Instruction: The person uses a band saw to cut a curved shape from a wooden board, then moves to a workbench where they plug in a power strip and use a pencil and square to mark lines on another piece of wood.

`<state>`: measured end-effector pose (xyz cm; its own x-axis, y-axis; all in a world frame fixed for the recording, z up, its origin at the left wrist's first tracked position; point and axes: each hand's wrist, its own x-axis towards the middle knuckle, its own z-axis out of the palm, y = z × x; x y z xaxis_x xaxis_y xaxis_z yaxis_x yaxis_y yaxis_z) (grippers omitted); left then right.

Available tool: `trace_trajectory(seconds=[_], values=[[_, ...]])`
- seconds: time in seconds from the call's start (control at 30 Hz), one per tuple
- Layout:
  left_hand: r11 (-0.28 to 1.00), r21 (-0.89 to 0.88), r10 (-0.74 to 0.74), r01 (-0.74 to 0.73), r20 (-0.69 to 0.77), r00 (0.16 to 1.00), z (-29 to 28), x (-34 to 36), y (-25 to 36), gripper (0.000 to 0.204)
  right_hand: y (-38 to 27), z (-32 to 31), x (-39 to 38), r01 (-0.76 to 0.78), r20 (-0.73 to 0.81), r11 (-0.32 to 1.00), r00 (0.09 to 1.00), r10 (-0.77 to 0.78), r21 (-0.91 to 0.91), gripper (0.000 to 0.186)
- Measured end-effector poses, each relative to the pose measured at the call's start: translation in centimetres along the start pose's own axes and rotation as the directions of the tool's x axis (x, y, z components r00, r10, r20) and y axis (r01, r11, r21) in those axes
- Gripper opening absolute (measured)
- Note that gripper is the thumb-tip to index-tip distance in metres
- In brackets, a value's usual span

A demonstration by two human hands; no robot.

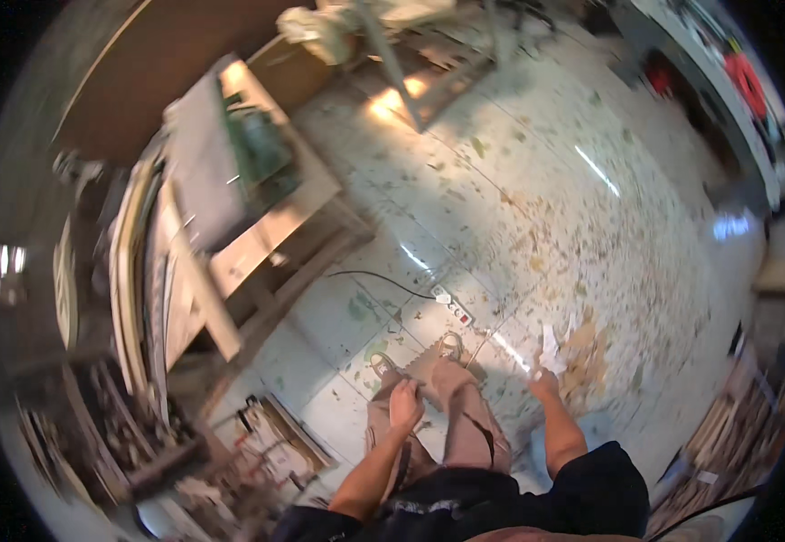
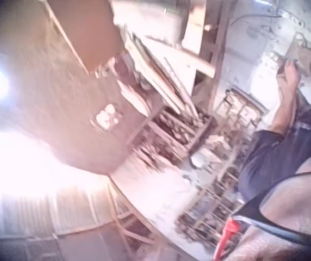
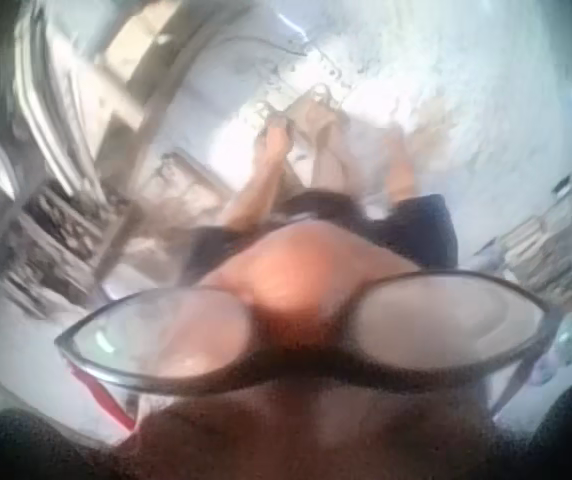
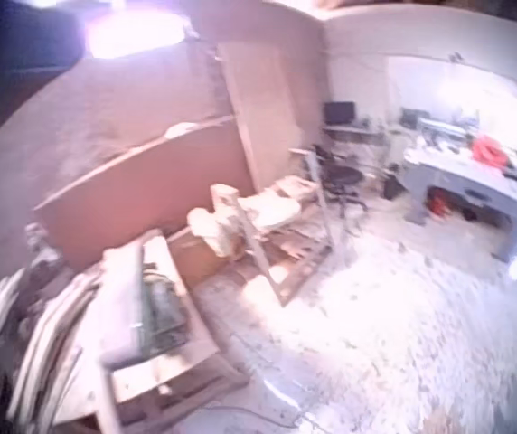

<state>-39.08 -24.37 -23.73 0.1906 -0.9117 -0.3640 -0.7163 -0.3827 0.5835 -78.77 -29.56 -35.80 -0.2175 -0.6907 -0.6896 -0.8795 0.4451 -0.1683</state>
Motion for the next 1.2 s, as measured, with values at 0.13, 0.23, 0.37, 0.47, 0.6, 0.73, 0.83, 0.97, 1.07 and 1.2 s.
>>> trace_trajectory(seconds=[0.13,0.23,0.37,0.47,0.6,0.73,0.83,0.97,1.07,1.2], values=[[0.974,-0.221,-0.081,0.048,-0.143,0.986,-3.7,-0.2,3.5,0.014,-0.2,-6.0,1.6,0.159,0.076,0.983,0.985,-0.152,-0.087,0.068],[0.993,-0.102,-0.088,0.065,-0.242,0.966,-2.4,-3.8,-2.4,0.015,-5.8,-7.9,2.1,0.291,0.104,0.946,0.955,-0.278,-0.143,0.064],[0.835,-0.254,-0.547,0.488,-0.298,0.782,-3.0,-7.4,-5.0,0.028,-11.0,-8.9,2.3,0.553,0.039,0.832,0.833,-0.552,-0.051,0.057],[0.761,-0.307,-0.648,0.572,-0.319,0.691,-1.7,-14.9,-10.8,0.050,-18.2,-9.5,-3.1,0.668,0.171,0.745,0.734,-0.658,0.000,0.056],[0.642,-0.489,-0.754,0.590,-0.265,0.601,2.6,-23.7,-16.0,0.048,-20.0,-7.9,-6.4,0.782,0.225,0.623,0.609,-0.761,-0.006,0.056],[0.408,-0.704,-0.880,0.581,-0.133,0.456,7.6,-30.6,-15.2,0.051,-17.5,-7.5,-8.1,0.841,0.395,0.533,0.523,-0.755,-0.095,0.056],[0.370,-0.770,-0.886,0.520,-0.124,0.446,12.7,-36.2,-14.8,0.046,-14.6,-7.4,-9.1,0.808,0.455,0.575,0.564,-0.689,-0.130,0.057],[0.111,-0.865,-0.885,0.490,0.138,0.445,16.7,-40.0,-10.5,0.042,-9.9,-8.6,-7.4,0.797,0.427,0.574,0.592,-0.684,-0.186,0.057],[0.078,-0.811,-0.894,0.579,0.200,0.401,17.5,-41.9,-8.4,0.037,-8.4,-9.6,-8.1,0.791,0.433,0.573,0.602,-0.670,-0.214,0.055],[0.203,-0.641,-0.850,0.741,0.260,0.458,18.5,-44.8,-11.5,0.041,-10.1,-10.2,-8.9,0.816,0.454,0.550,0.563,-0.690,-0.175,0.052]])
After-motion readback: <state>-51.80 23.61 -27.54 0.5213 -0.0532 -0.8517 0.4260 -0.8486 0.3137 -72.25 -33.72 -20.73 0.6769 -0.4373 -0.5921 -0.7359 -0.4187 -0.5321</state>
